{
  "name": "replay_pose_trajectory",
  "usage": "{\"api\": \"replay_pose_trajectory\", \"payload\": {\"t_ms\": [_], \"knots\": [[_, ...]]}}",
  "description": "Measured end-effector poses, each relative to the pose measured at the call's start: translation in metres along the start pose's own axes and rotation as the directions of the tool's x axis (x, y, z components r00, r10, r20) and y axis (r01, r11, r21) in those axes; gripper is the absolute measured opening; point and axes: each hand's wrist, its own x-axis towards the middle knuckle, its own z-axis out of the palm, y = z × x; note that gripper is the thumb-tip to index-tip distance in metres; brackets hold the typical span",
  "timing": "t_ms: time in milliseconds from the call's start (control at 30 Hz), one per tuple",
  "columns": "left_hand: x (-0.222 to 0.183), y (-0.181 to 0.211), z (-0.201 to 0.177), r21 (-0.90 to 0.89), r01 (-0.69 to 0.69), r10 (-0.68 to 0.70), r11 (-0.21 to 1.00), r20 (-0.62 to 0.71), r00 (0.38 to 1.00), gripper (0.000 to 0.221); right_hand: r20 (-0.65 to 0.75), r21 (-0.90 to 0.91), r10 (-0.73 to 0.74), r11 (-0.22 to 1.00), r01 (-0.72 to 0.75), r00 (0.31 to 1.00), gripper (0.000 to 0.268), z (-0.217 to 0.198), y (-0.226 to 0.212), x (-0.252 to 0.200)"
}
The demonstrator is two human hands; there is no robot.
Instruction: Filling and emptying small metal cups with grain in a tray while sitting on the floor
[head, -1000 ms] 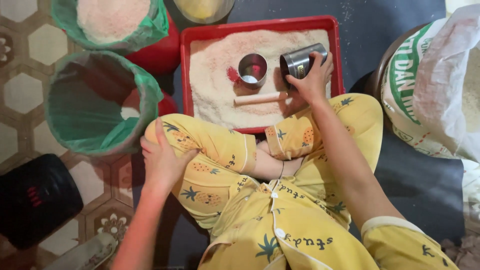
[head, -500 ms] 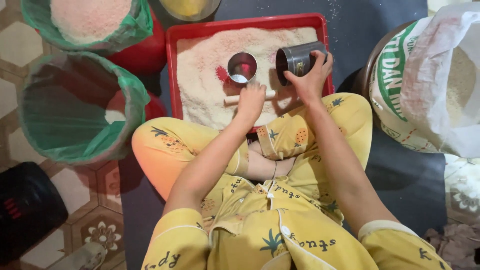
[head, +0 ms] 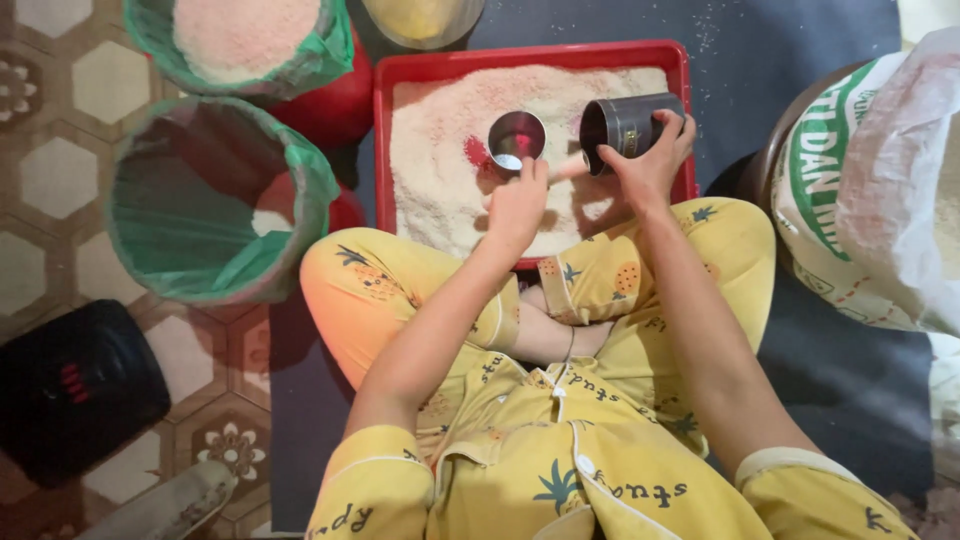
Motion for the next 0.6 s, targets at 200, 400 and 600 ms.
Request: {"api": "replay_pose_trajectory", "payload": {"t_ms": [200,400,600], "knots": [[0.026,-0.092,0.022,-0.217,0.361,-0.317,0.907,0.215,0.924,0.044,0.014,0.012,-0.005,1.000,0.005,1.000,0.089,-0.001,-0.010,-0.002],[0.040,-0.104,0.013,-0.368,0.626,-0.608,0.687,0.179,0.773,0.045,0.109,-0.074,0.012,0.997,-0.004,0.994,0.086,-0.009,-0.020,0.000],[0.032,-0.039,0.004,-0.533,0.114,-0.062,0.838,0.114,0.992,0.038,0.119,-0.249,-0.016,0.967,0.045,0.993,0.090,-0.002,-0.014,0.002]]}}
